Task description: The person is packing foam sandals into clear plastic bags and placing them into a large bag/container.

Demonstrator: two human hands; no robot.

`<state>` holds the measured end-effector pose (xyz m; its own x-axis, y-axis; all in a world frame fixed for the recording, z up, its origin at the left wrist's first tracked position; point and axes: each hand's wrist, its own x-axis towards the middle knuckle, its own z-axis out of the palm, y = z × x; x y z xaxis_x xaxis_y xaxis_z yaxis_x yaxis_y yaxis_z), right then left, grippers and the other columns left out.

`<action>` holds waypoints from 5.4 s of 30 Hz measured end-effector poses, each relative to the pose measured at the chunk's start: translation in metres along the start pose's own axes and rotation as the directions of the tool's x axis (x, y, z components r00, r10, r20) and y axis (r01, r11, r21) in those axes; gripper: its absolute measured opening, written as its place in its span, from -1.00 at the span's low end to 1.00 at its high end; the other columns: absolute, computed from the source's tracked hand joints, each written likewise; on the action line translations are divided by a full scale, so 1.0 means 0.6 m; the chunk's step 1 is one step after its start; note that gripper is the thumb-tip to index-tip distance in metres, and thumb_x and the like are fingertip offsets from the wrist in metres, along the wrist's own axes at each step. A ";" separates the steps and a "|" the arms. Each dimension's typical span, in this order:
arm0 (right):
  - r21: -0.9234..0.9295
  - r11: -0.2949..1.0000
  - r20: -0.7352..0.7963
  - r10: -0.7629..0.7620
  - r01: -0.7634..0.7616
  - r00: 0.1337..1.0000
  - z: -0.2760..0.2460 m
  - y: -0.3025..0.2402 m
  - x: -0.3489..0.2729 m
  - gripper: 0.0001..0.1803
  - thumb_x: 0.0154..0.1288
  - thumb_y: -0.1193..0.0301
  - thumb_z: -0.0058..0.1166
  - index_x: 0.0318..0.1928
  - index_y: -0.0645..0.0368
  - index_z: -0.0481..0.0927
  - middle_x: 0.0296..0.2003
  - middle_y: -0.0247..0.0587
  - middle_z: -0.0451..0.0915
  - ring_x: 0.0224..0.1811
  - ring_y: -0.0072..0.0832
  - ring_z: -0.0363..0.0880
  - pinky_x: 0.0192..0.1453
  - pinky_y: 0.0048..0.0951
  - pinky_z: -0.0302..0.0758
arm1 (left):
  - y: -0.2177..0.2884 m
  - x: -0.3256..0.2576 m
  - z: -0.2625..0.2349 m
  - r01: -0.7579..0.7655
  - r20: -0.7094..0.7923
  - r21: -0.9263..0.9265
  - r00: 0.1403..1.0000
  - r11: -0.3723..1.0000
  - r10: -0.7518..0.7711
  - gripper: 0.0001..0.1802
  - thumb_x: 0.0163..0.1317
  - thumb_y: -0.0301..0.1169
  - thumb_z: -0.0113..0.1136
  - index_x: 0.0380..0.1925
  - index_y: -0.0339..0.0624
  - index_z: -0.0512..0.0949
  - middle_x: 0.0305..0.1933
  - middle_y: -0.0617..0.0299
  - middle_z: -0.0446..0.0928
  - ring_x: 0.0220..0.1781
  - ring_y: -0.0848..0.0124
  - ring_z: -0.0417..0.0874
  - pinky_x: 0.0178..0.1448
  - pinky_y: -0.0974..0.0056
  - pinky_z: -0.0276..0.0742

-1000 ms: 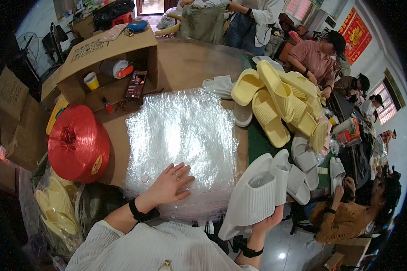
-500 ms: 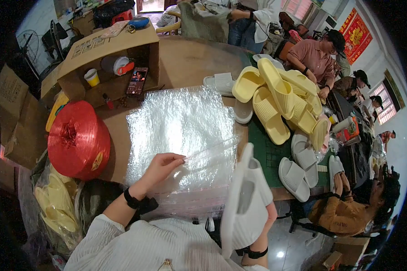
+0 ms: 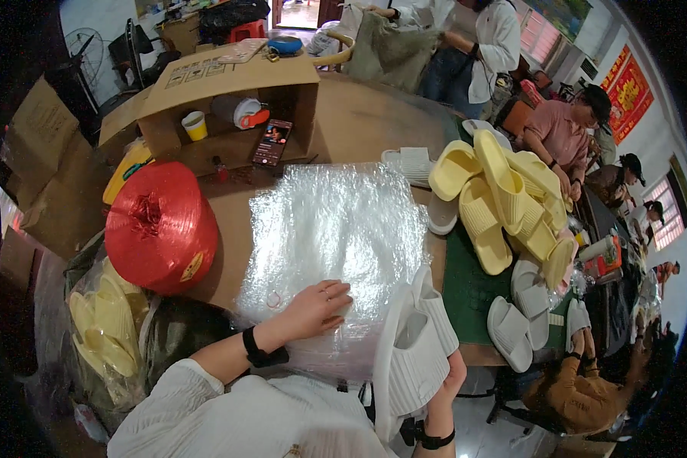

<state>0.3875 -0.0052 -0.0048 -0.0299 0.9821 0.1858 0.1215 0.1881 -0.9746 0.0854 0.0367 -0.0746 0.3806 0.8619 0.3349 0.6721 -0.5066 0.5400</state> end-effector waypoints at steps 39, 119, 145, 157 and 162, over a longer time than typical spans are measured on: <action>-0.655 0.749 0.112 -0.038 0.103 0.993 0.113 0.029 0.081 -0.79 0.18 0.48 0.16 -0.40 0.29 0.38 -0.54 0.12 0.46 -0.46 0.11 0.50 -0.38 -0.10 0.41 | 0.108 0.043 -0.034 -0.212 -0.266 -0.168 0.950 0.963 0.163 -0.74 0.19 -0.45 0.25 -0.10 -0.13 0.65 -0.31 0.22 0.46 -0.23 0.23 0.49 -0.13 0.18 0.48; -0.696 0.656 0.177 -0.237 0.292 0.955 0.276 0.043 0.179 -0.70 0.22 0.46 0.09 -0.09 0.39 0.47 -0.20 0.30 0.52 -0.09 0.19 0.51 0.01 0.01 0.44 | 0.084 0.000 -0.094 -0.244 -0.179 -0.366 0.965 0.898 0.189 -0.50 0.14 -0.59 0.17 0.11 0.05 0.61 -0.19 0.17 0.52 -0.14 0.19 0.57 -0.12 0.17 0.55; -0.463 0.883 0.242 0.213 -0.081 0.946 0.102 0.030 0.090 0.05 -0.11 0.47 0.49 0.44 0.25 0.21 -0.28 -0.24 0.50 -0.40 -0.49 0.41 -0.22 -0.47 0.48 | 0.010 -0.067 -0.103 0.570 0.070 -0.581 0.746 0.581 -0.662 -0.43 0.42 -0.45 -0.04 0.43 -0.08 0.22 -0.43 0.14 0.54 -0.40 0.32 0.63 -0.22 0.22 0.54; -0.120 0.992 -0.117 -0.054 0.040 0.992 0.105 0.012 0.148 -0.61 0.42 0.58 -0.05 0.24 0.21 0.41 -0.39 -0.45 0.41 -0.54 -0.80 0.23 -0.48 -0.69 0.23 | 0.006 -0.040 -0.148 0.360 -0.124 -0.767 0.729 0.531 -0.673 -0.59 0.40 -0.59 -0.07 0.22 -0.18 0.47 -0.37 0.31 0.47 -0.38 0.58 0.57 -0.26 0.41 0.59; -0.077 0.971 0.134 0.235 -0.226 0.963 0.073 0.074 0.113 -0.67 0.47 0.51 -0.09 0.18 0.21 0.52 -0.50 -0.45 0.39 -0.47 -0.75 0.34 -0.40 -0.66 0.32 | 0.005 -0.084 -0.126 0.520 0.094 -0.733 0.716 0.439 -0.692 -0.53 0.41 -0.58 -0.07 0.30 -0.07 0.44 -0.37 0.34 0.46 -0.36 0.58 0.60 -0.20 0.42 0.58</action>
<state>0.3473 0.0697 -0.0408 -0.1330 0.9889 -0.0669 0.2015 -0.0391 -0.9787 0.0198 -0.0098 -0.0316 -0.1328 0.9695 -0.2060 0.0279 0.2114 0.9770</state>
